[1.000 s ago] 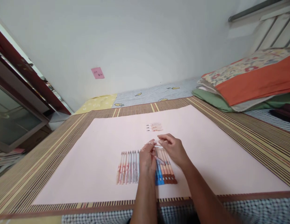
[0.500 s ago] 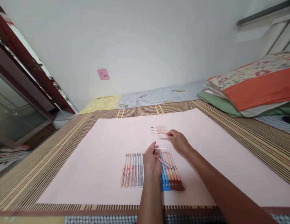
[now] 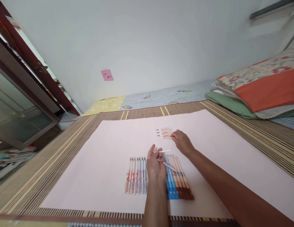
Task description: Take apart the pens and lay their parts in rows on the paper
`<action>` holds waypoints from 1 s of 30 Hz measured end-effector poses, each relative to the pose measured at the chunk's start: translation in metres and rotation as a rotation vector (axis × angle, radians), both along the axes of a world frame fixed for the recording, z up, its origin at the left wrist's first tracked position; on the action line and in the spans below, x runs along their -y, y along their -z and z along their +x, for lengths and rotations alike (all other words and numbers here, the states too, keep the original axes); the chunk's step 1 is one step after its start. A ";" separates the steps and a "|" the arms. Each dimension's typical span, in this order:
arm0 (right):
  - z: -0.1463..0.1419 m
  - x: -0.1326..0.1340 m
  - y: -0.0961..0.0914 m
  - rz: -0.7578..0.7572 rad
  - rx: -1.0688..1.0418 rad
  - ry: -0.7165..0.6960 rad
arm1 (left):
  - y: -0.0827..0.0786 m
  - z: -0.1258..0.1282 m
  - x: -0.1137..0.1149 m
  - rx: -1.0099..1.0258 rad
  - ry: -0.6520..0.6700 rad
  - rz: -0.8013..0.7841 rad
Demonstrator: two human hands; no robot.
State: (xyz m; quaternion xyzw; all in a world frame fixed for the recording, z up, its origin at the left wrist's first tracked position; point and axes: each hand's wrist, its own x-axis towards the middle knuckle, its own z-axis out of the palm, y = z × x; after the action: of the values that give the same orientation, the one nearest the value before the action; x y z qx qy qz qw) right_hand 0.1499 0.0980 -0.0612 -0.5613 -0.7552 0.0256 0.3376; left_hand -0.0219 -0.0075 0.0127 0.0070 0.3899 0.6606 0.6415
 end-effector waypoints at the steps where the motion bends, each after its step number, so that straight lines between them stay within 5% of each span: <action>1: 0.000 0.000 0.000 0.000 0.015 0.010 | -0.001 0.000 0.000 0.001 0.001 0.000; 23: -0.007 0.003 -0.014 -0.015 0.182 0.090 | -0.001 -0.001 0.001 -0.007 0.051 0.014; 30: -0.009 0.016 -0.025 0.002 -0.131 0.057 | 0.002 -0.001 -0.001 -0.026 0.046 0.024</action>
State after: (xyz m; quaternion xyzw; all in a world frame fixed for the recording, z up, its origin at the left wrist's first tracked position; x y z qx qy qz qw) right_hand 0.1413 0.0823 -0.0359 -0.5795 -0.7150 0.0518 0.3876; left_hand -0.0229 -0.0069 0.0111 0.0324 0.3898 0.6502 0.6513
